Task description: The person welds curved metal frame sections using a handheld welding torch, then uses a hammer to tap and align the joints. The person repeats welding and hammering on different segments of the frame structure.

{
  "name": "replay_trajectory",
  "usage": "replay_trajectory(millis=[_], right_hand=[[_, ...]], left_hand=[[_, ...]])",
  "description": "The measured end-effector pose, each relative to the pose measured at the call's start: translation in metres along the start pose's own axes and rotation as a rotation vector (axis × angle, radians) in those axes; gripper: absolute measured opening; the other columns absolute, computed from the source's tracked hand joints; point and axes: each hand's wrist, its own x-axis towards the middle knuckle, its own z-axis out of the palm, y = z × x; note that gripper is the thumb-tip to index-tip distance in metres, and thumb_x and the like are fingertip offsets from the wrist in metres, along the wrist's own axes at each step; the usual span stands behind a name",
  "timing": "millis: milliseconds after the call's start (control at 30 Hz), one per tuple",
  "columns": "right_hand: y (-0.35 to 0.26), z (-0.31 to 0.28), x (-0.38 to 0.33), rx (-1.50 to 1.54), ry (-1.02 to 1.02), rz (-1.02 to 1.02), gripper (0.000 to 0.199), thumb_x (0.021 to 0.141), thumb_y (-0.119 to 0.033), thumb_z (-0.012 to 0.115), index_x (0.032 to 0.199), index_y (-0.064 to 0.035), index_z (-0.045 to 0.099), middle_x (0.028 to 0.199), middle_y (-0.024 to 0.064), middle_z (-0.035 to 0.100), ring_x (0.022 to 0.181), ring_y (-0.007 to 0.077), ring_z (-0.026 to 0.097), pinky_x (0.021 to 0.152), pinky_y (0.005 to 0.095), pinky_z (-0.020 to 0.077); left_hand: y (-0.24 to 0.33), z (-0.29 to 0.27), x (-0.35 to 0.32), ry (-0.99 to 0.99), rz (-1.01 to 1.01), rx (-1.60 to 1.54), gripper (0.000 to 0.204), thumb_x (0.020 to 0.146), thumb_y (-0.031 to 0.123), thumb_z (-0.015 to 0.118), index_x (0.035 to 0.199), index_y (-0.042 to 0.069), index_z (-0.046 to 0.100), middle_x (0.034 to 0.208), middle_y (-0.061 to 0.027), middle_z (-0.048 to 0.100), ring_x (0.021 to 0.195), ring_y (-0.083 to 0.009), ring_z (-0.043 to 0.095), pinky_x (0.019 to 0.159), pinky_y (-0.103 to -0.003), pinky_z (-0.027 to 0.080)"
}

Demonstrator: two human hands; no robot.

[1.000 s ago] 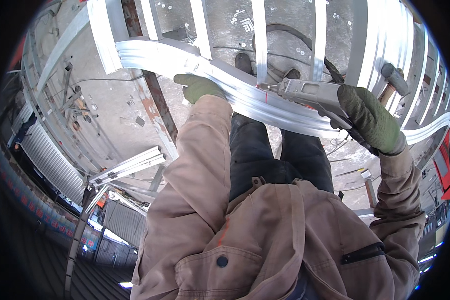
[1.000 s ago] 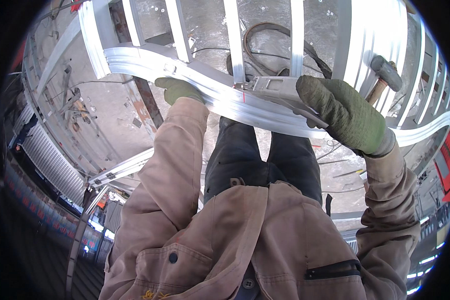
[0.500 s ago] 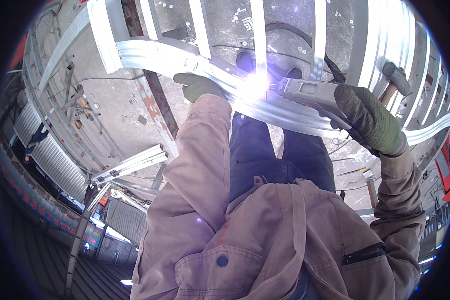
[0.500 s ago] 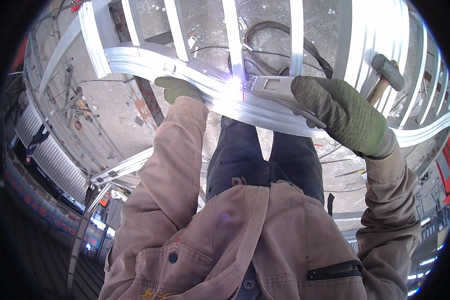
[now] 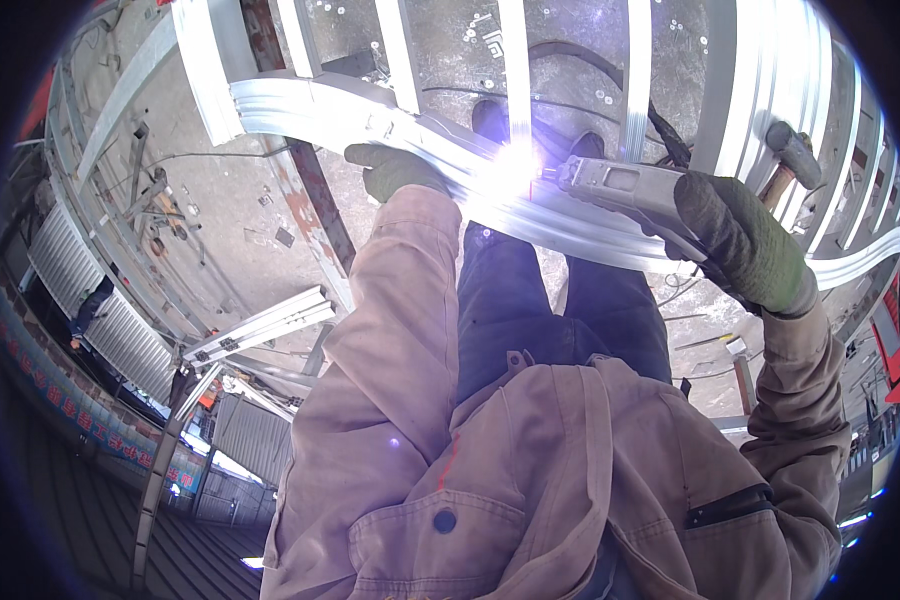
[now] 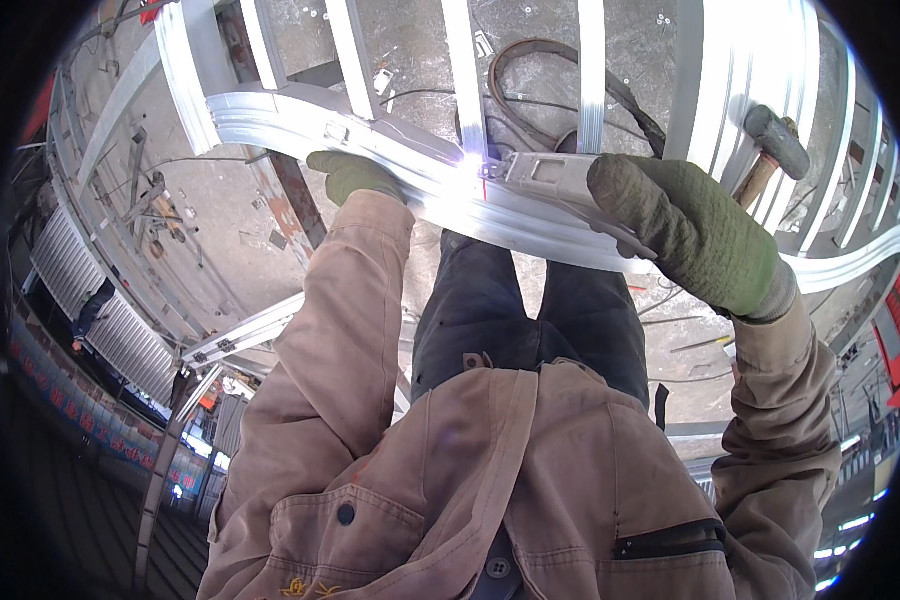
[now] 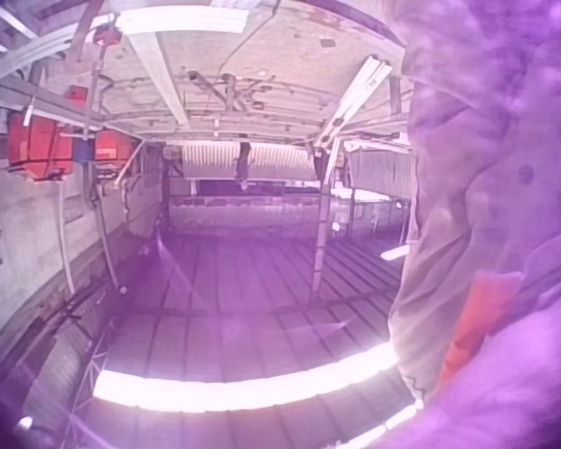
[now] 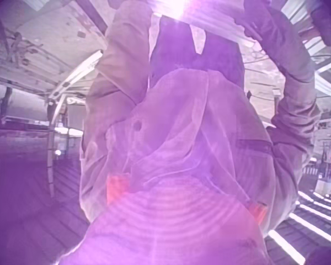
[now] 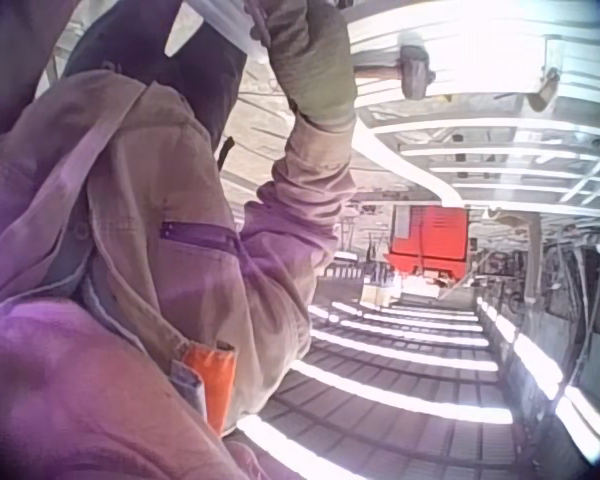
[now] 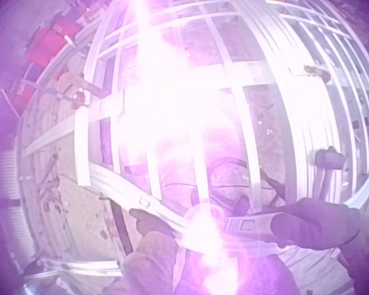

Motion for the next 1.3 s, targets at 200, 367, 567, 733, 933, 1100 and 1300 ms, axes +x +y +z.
replay_trajectory(millis=[200,367,567,733,933,1100,1300], right_hand=[[-0.002,-0.005,0.005,-0.072,-0.003,-0.04,0.086,0.09,0.002,0.088,0.168,-0.0064,0.051,0.133,0.0242,0.067,0.1,0.0318,0.079,0.075,0.039,0.069],[-0.004,-0.004,0.0,0.085,-0.031,0.049,0.075,0.099,-0.002,0.082,0.167,-0.0068,0.052,0.133,0.0244,0.068,0.089,0.0282,0.079,0.074,0.0388,0.0688],[-0.008,-0.009,-0.005,-0.04,-0.014,0.037,0.061,0.107,-0.007,0.076,0.164,-0.0038,0.054,0.126,0.0223,0.069,0.09,0.0278,0.078,0.079,0.0397,0.0666],[-0.01,-0.014,-0.007,0.064,-0.083,0.118,0.046,0.117,-0.02,0.065,0.154,0.0065,0.059,0.109,0.0176,0.072,0.089,0.0241,0.076,0.08,0.0369,0.0632],[-0.029,-0.026,-0.02,0.249,-0.13,0.575,0.047,0.115,-0.021,0.07,0.154,0.0046,0.062,0.125,0.0208,0.074,0.096,0.0274,0.079,0.083,0.0384,0.0646],[-0.014,-0.021,-0.026,-0.143,0.019,0.035,0.071,0.093,0.0,0.087,0.159,-0.0006,0.061,0.137,0.0243,0.072,0.112,0.0374,0.078,0.092,0.0427,0.0663],[-0.012,-0.008,-0.014,-0.112,0.075,0.013,0.088,0.083,0.0,0.095,0.163,-0.0052,0.059,0.142,0.0226,0.07,0.12,0.0399,0.074,0.096,0.0451,0.0658]], left_hand=[[0.01,-0.004,-0.011,0.004,-0.059,-0.088,0.062,0.122,0.043,0.031,0.173,0.008,0.026,0.148,-0.029,0.069,0.125,-0.0394,0.078,0.094,-0.044,0.074],[0.004,-0.001,-0.003,0.024,-0.048,-0.041,0.061,0.122,0.042,0.031,0.172,0.008,0.027,0.147,-0.0292,0.069,0.123,-0.0395,0.079,0.093,-0.043,0.075],[-0.008,0.004,0.014,0.08,0.091,0.228,0.065,0.121,0.037,0.039,0.176,0.008,0.018,0.147,-0.0299,0.069,0.123,-0.0395,0.079,0.091,-0.043,0.075],[-0.007,0.003,0.008,0.03,0.056,0.11,0.068,0.12,0.037,0.041,0.177,0.008,0.017,0.147,-0.0295,0.07,0.123,-0.0389,0.079,0.09,-0.044,0.076],[-0.02,0.013,0.026,0.147,0.127,0.364,0.069,0.12,0.039,0.043,0.177,0.009,0.018,0.146,-0.0294,0.07,0.121,-0.0382,0.08,0.089,-0.044,0.075],[-0.017,0.013,0.022,0.123,0.1,0.269,0.06,0.12,0.038,0.047,0.17,0.011,0.029,0.147,-0.0311,0.066,0.126,-0.0436,0.077,0.093,-0.047,0.074],[-0.012,0.008,0.019,0.088,0.005,0.002,0.063,0.121,0.049,0.035,0.171,0.011,0.032,0.148,-0.0309,0.067,0.125,-0.0444,0.077,0.098,-0.047,0.073]])
